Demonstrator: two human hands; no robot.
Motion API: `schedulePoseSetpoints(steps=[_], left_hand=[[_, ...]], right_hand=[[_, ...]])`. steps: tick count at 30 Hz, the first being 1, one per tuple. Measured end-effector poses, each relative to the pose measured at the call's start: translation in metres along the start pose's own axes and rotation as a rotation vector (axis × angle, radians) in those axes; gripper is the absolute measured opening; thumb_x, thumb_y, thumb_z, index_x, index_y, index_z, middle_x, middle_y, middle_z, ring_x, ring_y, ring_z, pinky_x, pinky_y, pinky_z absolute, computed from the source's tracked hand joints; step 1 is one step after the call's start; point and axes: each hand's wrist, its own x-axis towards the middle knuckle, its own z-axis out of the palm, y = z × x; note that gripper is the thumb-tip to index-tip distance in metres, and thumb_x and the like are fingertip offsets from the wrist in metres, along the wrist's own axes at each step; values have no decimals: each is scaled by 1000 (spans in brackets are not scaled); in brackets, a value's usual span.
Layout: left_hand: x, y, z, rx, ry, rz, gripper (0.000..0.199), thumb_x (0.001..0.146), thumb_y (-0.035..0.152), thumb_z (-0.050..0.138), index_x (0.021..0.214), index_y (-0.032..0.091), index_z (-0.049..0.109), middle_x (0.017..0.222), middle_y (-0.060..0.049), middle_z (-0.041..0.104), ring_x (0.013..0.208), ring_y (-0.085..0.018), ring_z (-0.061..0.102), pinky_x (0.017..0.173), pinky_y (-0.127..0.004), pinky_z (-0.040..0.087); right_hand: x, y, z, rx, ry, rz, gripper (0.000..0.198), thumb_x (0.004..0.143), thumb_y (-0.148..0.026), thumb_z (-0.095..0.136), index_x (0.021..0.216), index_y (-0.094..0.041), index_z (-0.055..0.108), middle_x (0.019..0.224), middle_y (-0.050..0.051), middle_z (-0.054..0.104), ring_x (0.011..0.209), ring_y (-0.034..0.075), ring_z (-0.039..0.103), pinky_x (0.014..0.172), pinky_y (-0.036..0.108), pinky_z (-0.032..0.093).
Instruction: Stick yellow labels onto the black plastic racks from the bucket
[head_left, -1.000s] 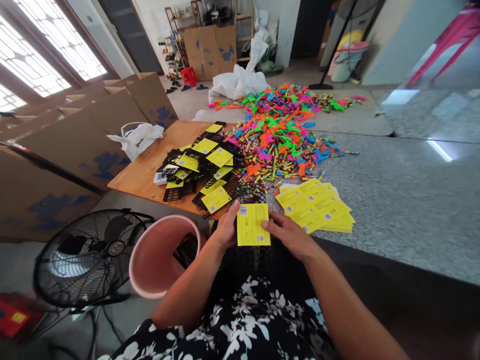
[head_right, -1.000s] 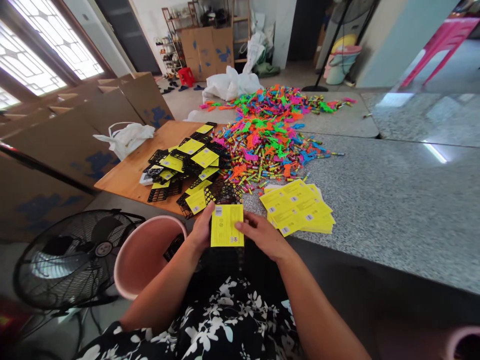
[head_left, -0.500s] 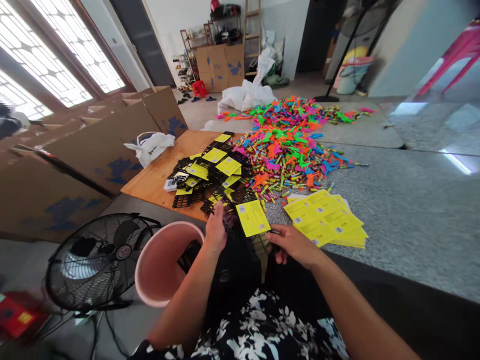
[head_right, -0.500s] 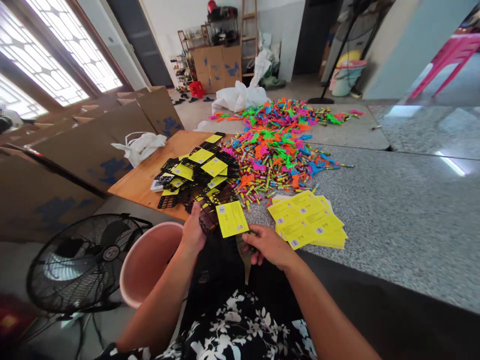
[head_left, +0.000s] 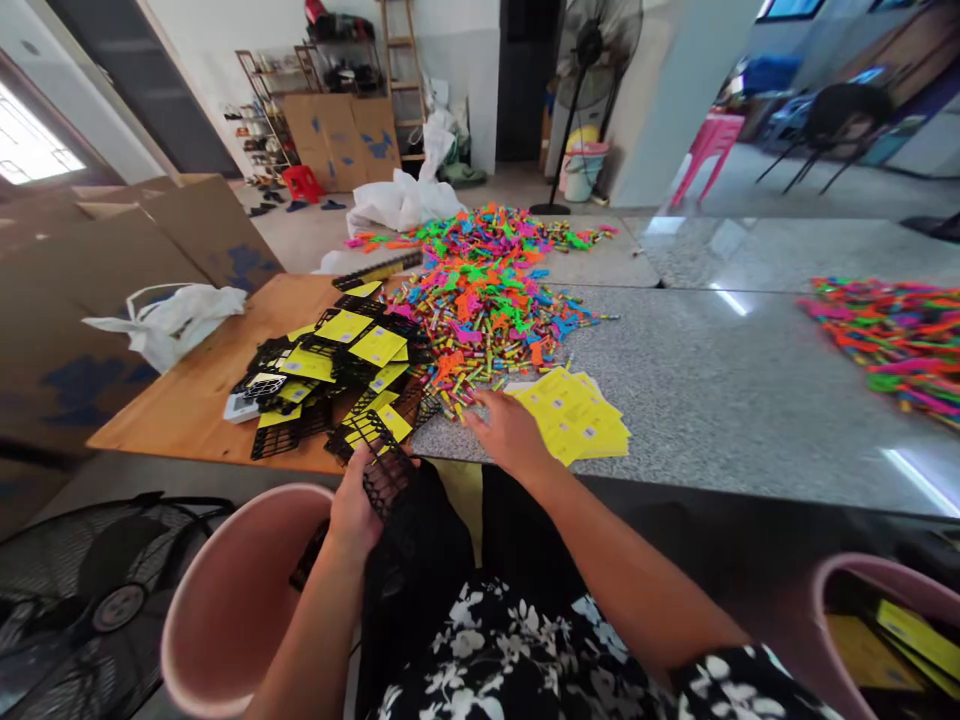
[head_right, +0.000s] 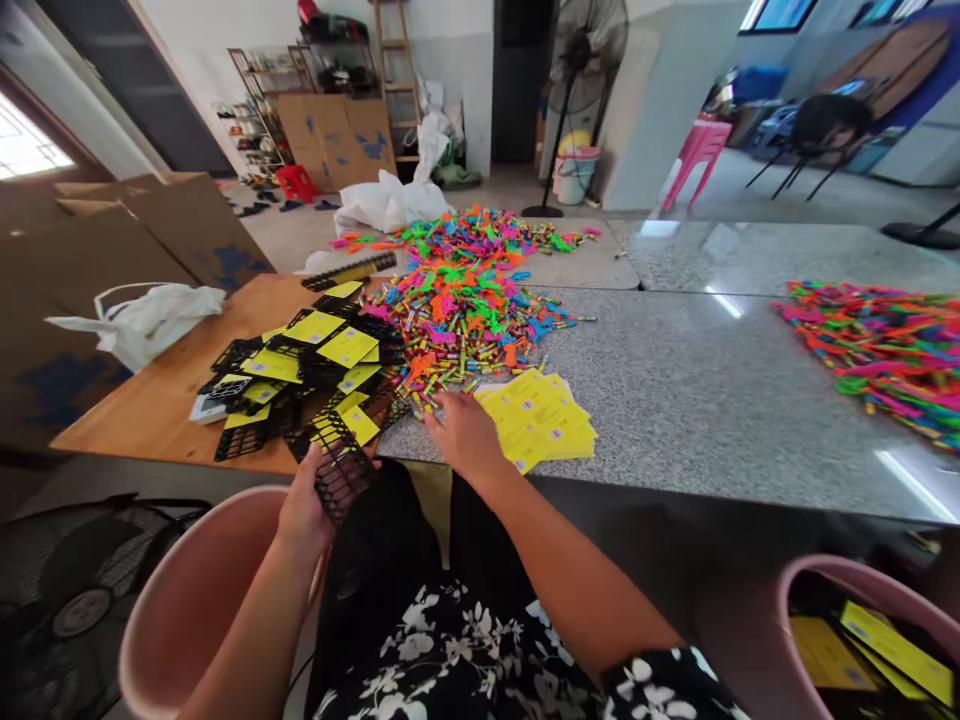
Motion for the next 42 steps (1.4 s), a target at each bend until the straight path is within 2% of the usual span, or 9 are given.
schedulePoseSetpoints(steps=[4, 9, 14, 19, 22, 25, 28, 33, 42], left_hand=[[5, -18, 8, 70, -98, -38, 37, 100, 44, 53, 116, 12, 64, 96, -12, 78, 85, -25, 77, 77, -35, 63], [12, -44, 30, 112, -225, -143, 41, 92, 44, 68, 118, 13, 64, 100, -13, 78, 91, -26, 77, 81, -36, 62], [19, -55, 53, 129, -264, -222, 34, 90, 41, 71, 108, 13, 68, 101, -14, 78, 91, -27, 77, 83, -38, 61], [26, -61, 66, 111, -234, -246, 31, 95, 35, 63, 111, 10, 70, 102, -16, 78, 91, -26, 77, 80, -37, 62], [30, -64, 69, 86, -206, -247, 26, 95, 30, 63, 107, 8, 72, 99, -16, 78, 93, -25, 77, 83, -36, 62], [35, -65, 73, 63, -173, -254, 24, 96, 27, 60, 104, 8, 72, 97, -15, 78, 91, -23, 77, 84, -35, 62], [39, -67, 78, 70, -151, -267, 23, 97, 27, 61, 102, 8, 73, 93, -14, 78, 85, -22, 77, 83, -34, 63], [45, -70, 86, 98, -121, -291, 20, 97, 25, 62, 101, 9, 72, 88, -10, 78, 73, -18, 75, 77, -33, 64], [47, -69, 101, 202, -202, -304, 19, 96, 24, 61, 99, 9, 73, 89, -11, 78, 75, -19, 75, 76, -32, 63]], right_hand=[[-39, 72, -6, -465, 84, 93, 67, 84, -41, 80, 136, -8, 54, 141, 25, 55, 136, 39, 47, 112, 55, 38], [-49, 106, -10, -551, 50, 16, 23, 102, -25, 51, 118, -15, 64, 128, 14, 64, 123, 26, 56, 108, 38, 41], [-52, 106, -10, -595, 83, 5, 47, 97, -41, 63, 134, -12, 55, 135, 17, 61, 125, 32, 53, 103, 41, 42], [-57, 98, -8, -599, 95, -60, 18, 101, -32, 56, 108, -18, 65, 115, 11, 68, 112, 28, 57, 94, 38, 41], [-58, 100, -11, -580, 107, -90, 19, 103, -23, 49, 91, -19, 64, 95, 8, 69, 96, 23, 60, 89, 35, 40], [-59, 104, -13, -581, 131, -94, 15, 102, -29, 55, 103, -17, 65, 107, 10, 69, 102, 25, 60, 91, 36, 40], [-64, 101, -12, -628, 157, -97, 38, 95, -41, 69, 122, -16, 61, 127, 14, 64, 117, 31, 54, 93, 40, 39], [-68, 90, -3, -618, 148, -146, 11, 100, -28, 61, 95, -19, 64, 98, 9, 68, 99, 26, 57, 86, 39, 38], [-70, 102, 3, -499, 203, -192, 16, 101, -21, 54, 87, -18, 63, 86, 8, 65, 88, 24, 59, 83, 37, 41]])
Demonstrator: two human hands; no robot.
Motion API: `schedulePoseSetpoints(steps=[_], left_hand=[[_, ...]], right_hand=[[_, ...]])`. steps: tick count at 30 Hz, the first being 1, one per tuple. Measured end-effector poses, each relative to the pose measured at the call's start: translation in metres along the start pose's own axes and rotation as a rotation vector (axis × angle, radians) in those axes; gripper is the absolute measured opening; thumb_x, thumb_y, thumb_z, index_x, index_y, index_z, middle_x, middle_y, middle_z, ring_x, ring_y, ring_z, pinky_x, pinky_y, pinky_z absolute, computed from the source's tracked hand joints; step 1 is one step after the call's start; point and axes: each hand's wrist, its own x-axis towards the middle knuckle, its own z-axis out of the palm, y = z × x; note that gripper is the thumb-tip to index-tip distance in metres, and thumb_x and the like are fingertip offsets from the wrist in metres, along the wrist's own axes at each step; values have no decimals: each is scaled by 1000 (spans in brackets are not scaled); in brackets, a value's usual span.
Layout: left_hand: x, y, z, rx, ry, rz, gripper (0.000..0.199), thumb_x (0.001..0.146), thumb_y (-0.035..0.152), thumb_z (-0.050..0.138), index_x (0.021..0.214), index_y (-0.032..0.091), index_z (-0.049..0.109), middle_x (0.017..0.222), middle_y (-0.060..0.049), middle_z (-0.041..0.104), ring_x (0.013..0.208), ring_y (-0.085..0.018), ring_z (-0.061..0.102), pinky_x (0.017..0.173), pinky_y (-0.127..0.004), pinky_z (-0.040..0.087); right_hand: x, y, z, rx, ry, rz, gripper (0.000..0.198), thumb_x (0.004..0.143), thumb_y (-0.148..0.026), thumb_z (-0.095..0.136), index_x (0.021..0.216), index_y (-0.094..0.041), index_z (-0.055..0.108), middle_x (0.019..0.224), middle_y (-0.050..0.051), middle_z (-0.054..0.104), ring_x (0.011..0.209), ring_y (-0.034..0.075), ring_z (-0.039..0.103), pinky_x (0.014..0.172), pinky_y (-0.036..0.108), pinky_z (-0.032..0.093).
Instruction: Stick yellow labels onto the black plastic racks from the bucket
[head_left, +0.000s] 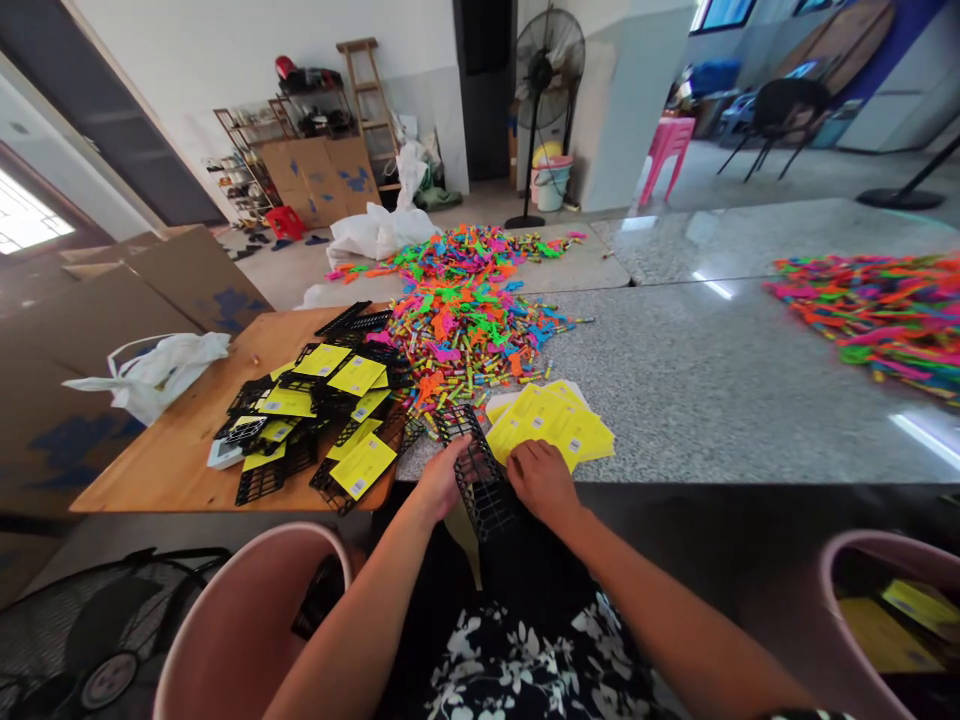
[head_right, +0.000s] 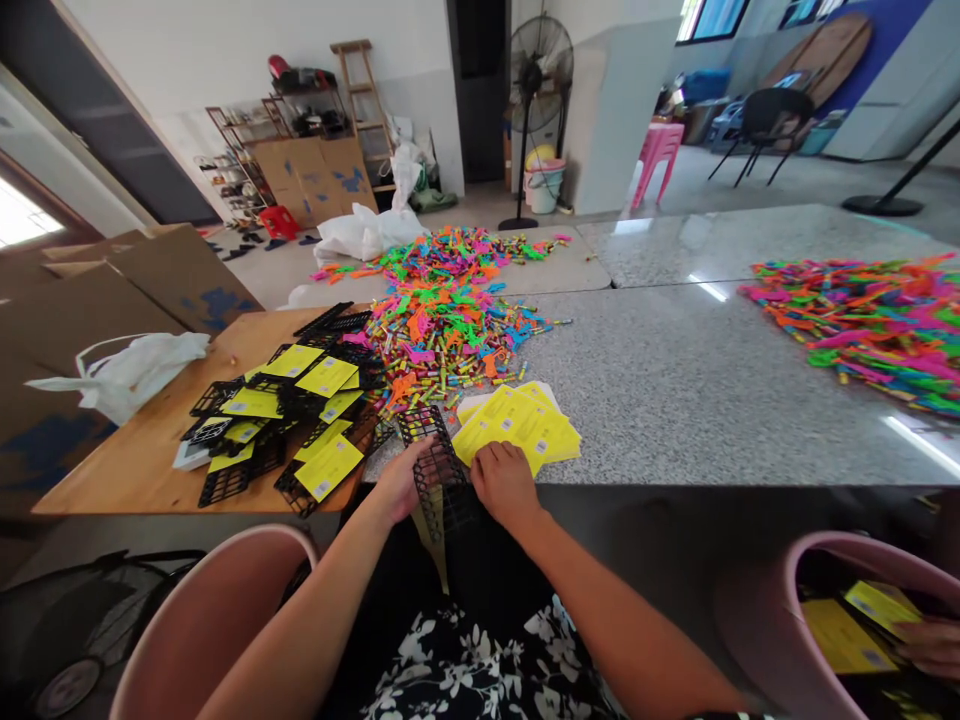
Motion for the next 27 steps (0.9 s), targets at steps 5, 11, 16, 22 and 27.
schedulePoseSetpoints(steps=[5, 11, 16, 22, 27], left_hand=[[4, -6, 5, 65, -90, 32, 27, 82, 22, 76, 106, 10, 75, 87, -9, 79, 75, -20, 75, 77, -31, 61], [-8, -3, -31, 45, -161, 3, 34, 76, 27, 79, 105, 10, 77, 73, -7, 75, 60, -17, 68, 70, -30, 59], [-26, 4, -63, 29, -197, -50, 40, 74, 30, 72, 108, 10, 76, 59, -7, 68, 50, -19, 62, 53, -28, 51], [-39, 10, -69, -30, -154, -6, 50, 69, 38, 70, 110, 9, 74, 56, -6, 65, 43, -18, 58, 42, -26, 43], [-43, 4, -71, -58, -184, 10, 46, 69, 39, 71, 106, 11, 73, 52, -3, 61, 40, -18, 56, 47, -31, 51]], right_hand=[[-3, 9, -7, 143, 11, -66, 12, 100, -21, 53, 96, -21, 65, 93, 5, 68, 90, 20, 64, 87, 32, 50], [-1, 30, -34, 245, 144, 136, 70, 93, -55, 67, 148, -18, 45, 148, 19, 49, 139, 34, 46, 118, 53, 39], [-8, 5, -52, 552, -113, 168, 93, 85, -60, 74, 159, -23, 32, 162, 16, 34, 151, 32, 35, 125, 51, 33], [-9, -25, -68, 924, -318, 240, 80, 89, -58, 69, 155, -23, 38, 148, 15, 54, 133, 29, 56, 115, 51, 43], [-5, -41, -83, 948, -315, 242, 86, 84, -59, 74, 154, -22, 41, 156, 16, 47, 142, 34, 46, 120, 53, 36]])
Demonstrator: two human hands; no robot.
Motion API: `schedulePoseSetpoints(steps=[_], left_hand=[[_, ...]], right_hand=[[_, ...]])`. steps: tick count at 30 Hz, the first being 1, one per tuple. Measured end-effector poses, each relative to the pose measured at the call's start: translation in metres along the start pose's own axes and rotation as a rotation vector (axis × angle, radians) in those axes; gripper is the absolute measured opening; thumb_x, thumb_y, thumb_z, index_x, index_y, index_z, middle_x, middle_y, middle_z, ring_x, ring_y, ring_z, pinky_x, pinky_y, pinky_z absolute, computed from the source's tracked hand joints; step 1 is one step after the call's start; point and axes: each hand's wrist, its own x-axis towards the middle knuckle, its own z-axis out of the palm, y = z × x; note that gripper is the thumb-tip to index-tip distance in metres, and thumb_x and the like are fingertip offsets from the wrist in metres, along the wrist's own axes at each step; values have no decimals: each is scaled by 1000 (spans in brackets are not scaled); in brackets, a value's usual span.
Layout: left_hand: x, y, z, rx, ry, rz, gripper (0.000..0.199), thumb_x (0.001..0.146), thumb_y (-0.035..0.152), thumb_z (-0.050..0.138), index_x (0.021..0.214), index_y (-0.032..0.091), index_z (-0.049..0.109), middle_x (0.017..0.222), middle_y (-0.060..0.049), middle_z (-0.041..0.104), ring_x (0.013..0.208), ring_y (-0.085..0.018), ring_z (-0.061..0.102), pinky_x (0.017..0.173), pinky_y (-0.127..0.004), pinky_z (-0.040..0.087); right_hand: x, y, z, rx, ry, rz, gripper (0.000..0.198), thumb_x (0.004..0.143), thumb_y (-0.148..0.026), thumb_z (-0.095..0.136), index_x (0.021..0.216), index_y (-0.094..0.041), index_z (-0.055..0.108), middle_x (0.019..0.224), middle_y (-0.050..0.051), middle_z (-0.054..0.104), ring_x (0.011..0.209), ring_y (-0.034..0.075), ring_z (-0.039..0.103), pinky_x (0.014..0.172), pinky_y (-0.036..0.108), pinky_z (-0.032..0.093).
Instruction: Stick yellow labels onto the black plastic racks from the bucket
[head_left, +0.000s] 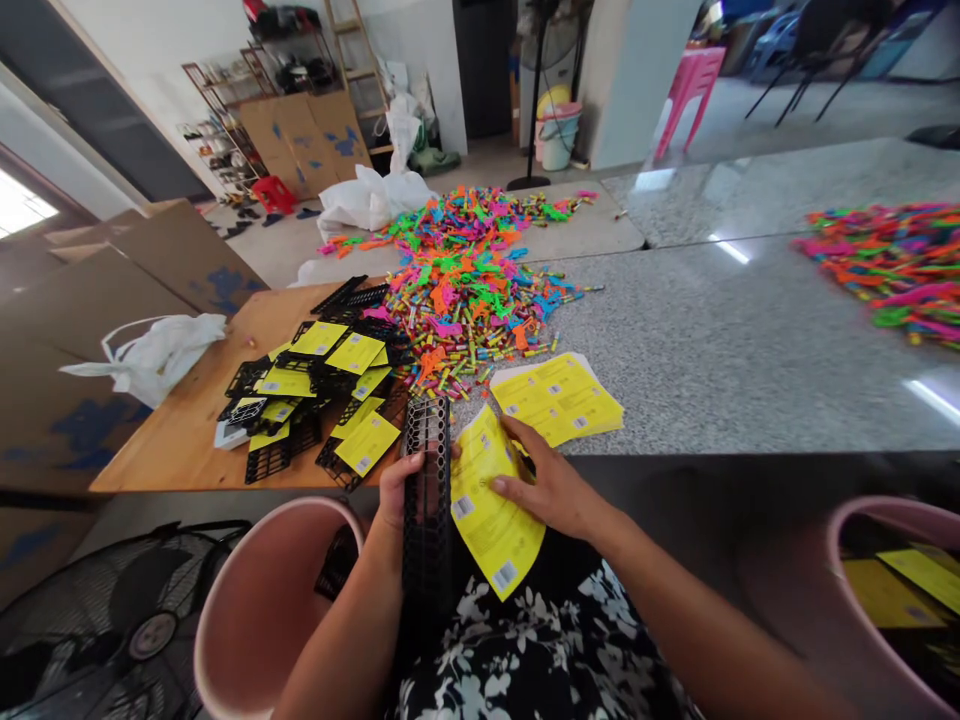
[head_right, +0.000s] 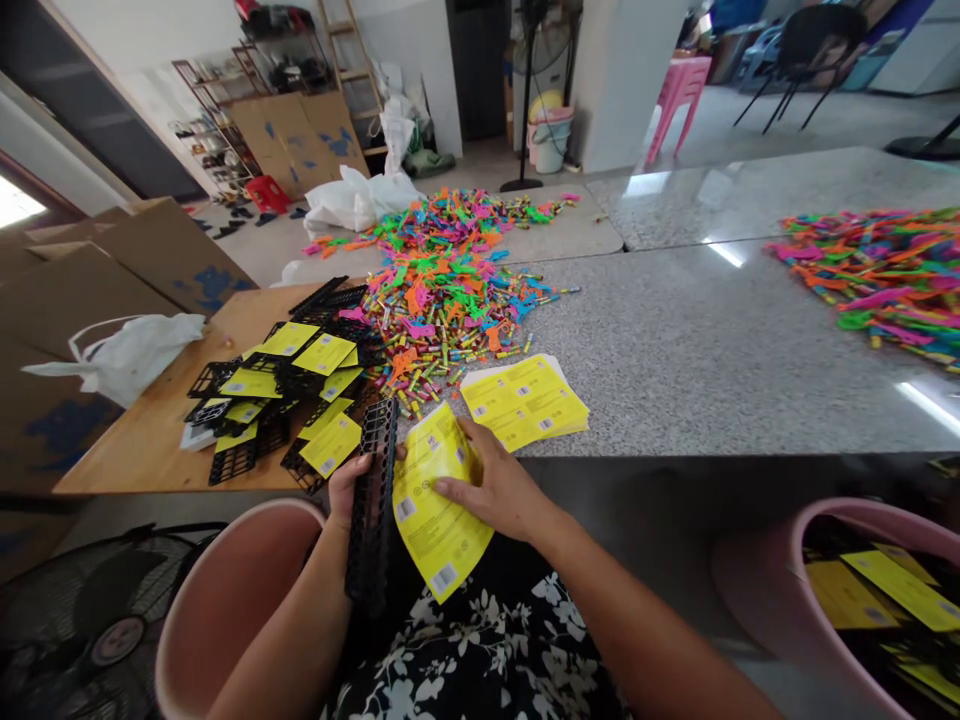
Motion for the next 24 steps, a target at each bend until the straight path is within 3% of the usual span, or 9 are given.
schedulePoseSetpoints(steps=[4, 7, 11, 13, 20, 24], left_hand=[[1, -11, -2, -71, 24, -11, 49, 71, 39, 69, 112, 11, 71, 66, -7, 71, 58, -25, 70, 56, -33, 56], [2, -9, 3, -50, 29, -42, 50, 72, 35, 69, 114, 9, 72, 65, -7, 72, 49, -20, 65, 46, -27, 49], [1, 0, 15, 16, 74, -55, 53, 73, 28, 71, 122, 7, 71, 86, -13, 78, 58, -21, 70, 51, -28, 53], [0, 2, 20, 15, 78, -39, 51, 73, 27, 73, 120, 7, 71, 91, -14, 79, 66, -23, 73, 57, -30, 56], [3, -6, 17, -36, 56, 18, 48, 66, 32, 74, 106, 7, 75, 89, -15, 78, 85, -33, 76, 67, -36, 61], [5, -10, 19, -46, 29, 6, 51, 66, 39, 73, 106, 8, 76, 93, -14, 78, 90, -35, 76, 73, -39, 62]], right_hand=[[-3, -12, 10, 296, -140, 91, 56, 92, -57, 66, 136, -23, 60, 127, 9, 69, 110, 28, 68, 94, 41, 56], [-5, -10, 15, 410, -63, 183, 47, 94, -61, 61, 121, -22, 69, 106, 5, 75, 90, 24, 70, 75, 33, 56], [-3, 1, 11, 268, 47, 161, 46, 96, -63, 56, 98, -21, 74, 90, 2, 73, 80, 21, 65, 69, 30, 50], [-1, 6, 8, 326, 76, 206, 47, 93, -65, 59, 89, -21, 74, 85, 2, 73, 77, 21, 65, 69, 30, 50], [6, 22, 9, 669, 98, 349, 43, 74, -60, 84, 88, -20, 76, 86, 3, 75, 78, 19, 67, 71, 31, 54], [4, 22, 11, 680, 146, 309, 46, 77, -63, 79, 92, -20, 75, 90, 4, 74, 80, 20, 68, 73, 32, 55]])
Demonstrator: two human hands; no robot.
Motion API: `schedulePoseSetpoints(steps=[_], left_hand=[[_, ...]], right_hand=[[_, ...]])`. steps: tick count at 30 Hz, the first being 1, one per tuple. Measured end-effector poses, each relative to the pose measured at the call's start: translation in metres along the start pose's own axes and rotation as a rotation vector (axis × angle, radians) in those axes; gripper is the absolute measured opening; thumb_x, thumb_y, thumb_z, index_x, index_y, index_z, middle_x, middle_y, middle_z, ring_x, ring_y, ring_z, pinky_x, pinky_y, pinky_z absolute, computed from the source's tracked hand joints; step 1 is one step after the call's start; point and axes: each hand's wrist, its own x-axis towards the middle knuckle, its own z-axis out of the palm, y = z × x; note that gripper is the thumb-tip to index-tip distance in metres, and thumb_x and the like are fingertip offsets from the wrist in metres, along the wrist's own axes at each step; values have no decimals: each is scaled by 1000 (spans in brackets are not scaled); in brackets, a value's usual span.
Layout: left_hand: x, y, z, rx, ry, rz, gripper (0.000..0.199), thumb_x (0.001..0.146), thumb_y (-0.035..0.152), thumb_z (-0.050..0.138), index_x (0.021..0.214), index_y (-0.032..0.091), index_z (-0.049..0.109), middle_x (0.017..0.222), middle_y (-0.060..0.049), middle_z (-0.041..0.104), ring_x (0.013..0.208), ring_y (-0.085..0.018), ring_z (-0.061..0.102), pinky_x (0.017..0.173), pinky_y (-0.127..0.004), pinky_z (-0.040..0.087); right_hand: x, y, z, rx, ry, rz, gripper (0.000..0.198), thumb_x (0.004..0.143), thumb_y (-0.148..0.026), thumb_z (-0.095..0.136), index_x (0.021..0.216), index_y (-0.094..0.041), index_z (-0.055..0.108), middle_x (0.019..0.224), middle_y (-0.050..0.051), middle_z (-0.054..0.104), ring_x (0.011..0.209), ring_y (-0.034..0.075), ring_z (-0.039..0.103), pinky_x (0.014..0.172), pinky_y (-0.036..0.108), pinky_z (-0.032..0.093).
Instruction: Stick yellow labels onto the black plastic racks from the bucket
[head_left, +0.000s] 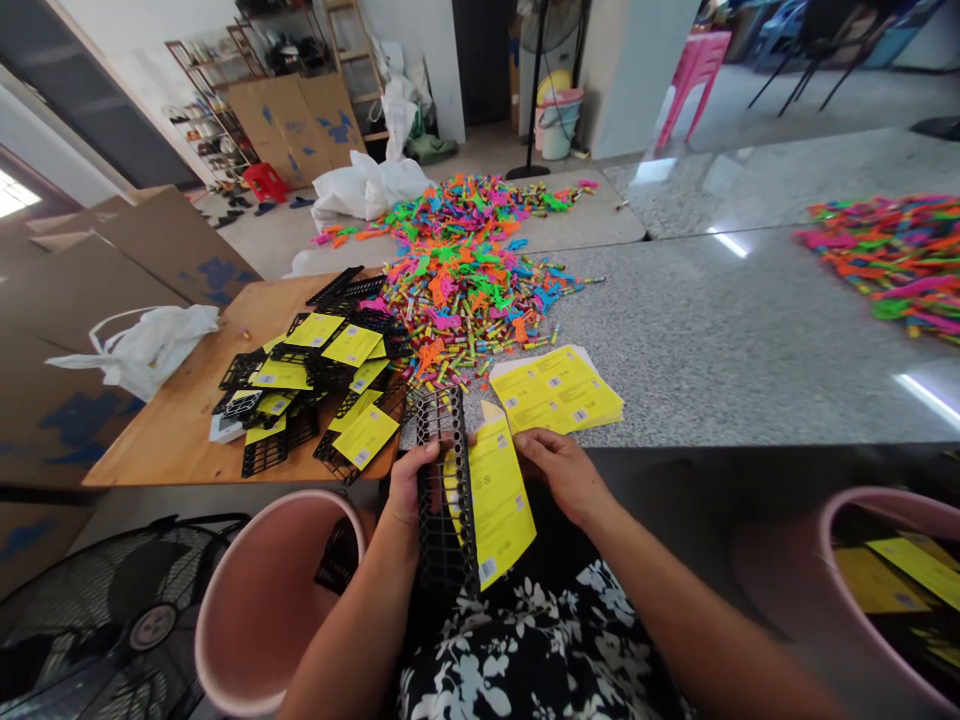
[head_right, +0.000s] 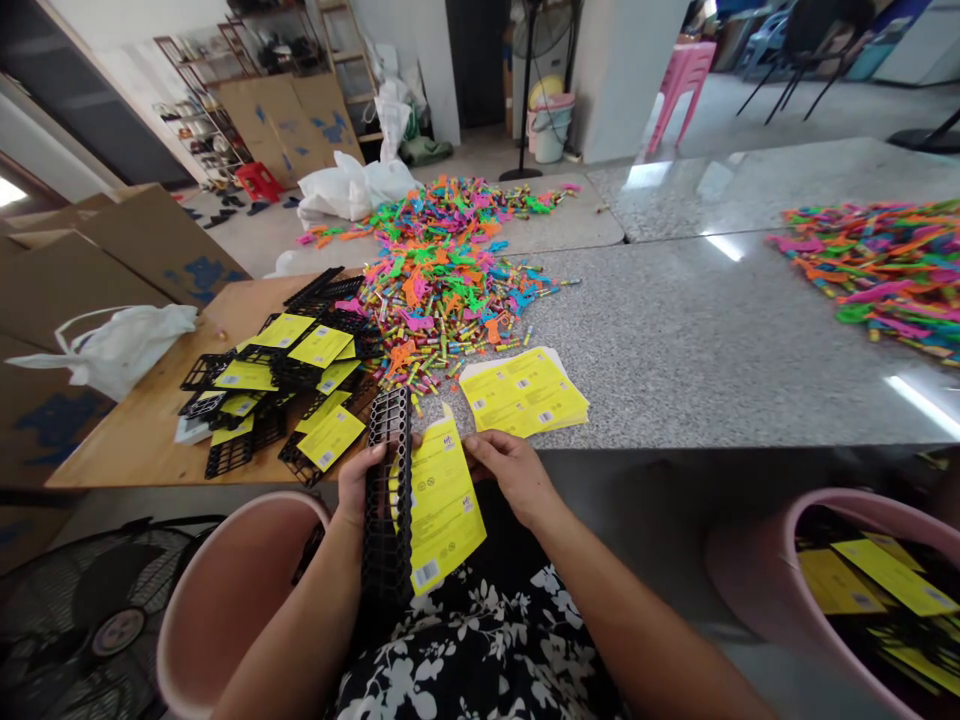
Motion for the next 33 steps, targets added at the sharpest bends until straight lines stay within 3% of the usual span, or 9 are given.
schedulePoseSetpoints(steps=[5, 11, 15, 18, 22, 24, 27, 30, 33], left_hand=[[1, -7, 4, -7, -2, -28, 47, 70, 40, 71, 106, 11, 75, 87, -12, 78, 87, -33, 75, 73, -40, 61], [3, -14, -9, 21, -10, -29, 36, 68, 40, 72, 92, 14, 76, 66, -7, 72, 49, -20, 62, 45, -29, 48], [4, -14, -10, 0, -17, 30, 33, 67, 39, 70, 88, 14, 75, 74, -9, 75, 56, -21, 65, 45, -28, 48], [4, -11, -2, -7, -7, -9, 39, 69, 40, 68, 97, 14, 76, 74, -9, 74, 57, -22, 66, 50, -30, 51], [-4, -8, 16, 8, -42, -77, 49, 73, 41, 72, 113, 13, 74, 54, -1, 60, 39, -13, 50, 41, -25, 41], [-9, -10, 25, 18, -84, -66, 52, 70, 39, 78, 113, 12, 73, 54, 0, 59, 43, -14, 55, 45, -25, 45], [-13, -18, 37, 57, -86, -9, 51, 63, 33, 86, 107, 11, 73, 70, -6, 71, 73, -25, 73, 68, -33, 58], [-11, -25, 45, 64, -55, 75, 41, 61, 29, 89, 97, 14, 74, 83, -9, 77, 95, -33, 75, 88, -43, 59], [-8, -25, 46, 26, -80, 110, 36, 63, 32, 89, 91, 14, 76, 83, -8, 78, 95, -34, 75, 89, -45, 59]], right_hand=[[-9, -9, 9, -165, -19, -134, 48, 84, -63, 73, 112, -24, 71, 104, 4, 74, 91, 22, 68, 78, 33, 55], [-10, -4, 7, -35, -42, -1, 46, 86, -68, 69, 93, -22, 73, 88, 3, 74, 74, 22, 68, 72, 34, 55], [-9, 0, 4, 54, -51, 52, 44, 81, -64, 76, 95, -22, 74, 90, 5, 76, 75, 23, 70, 75, 36, 56], [-8, -1, 3, -16, 55, -19, 44, 81, -64, 76, 88, -21, 75, 84, 5, 74, 73, 23, 68, 69, 34, 54], [-4, -9, -1, -259, 240, -212, 45, 87, -65, 68, 85, -21, 75, 82, 4, 72, 76, 24, 65, 66, 33, 50], [-2, -15, -5, -443, 341, -389, 41, 92, -61, 64, 83, -22, 74, 88, 6, 72, 84, 24, 65, 72, 33, 50], [0, -22, -7, -654, 415, -565, 37, 96, -53, 61, 80, -22, 72, 93, 7, 71, 91, 23, 64, 80, 33, 50], [-1, -22, -8, -635, 347, -536, 33, 96, -51, 61, 84, -22, 73, 94, 7, 71, 90, 22, 64, 79, 32, 49], [-1, -17, -7, -454, 218, -365, 36, 90, -57, 68, 91, -21, 76, 96, 6, 74, 89, 22, 65, 77, 32, 50]])
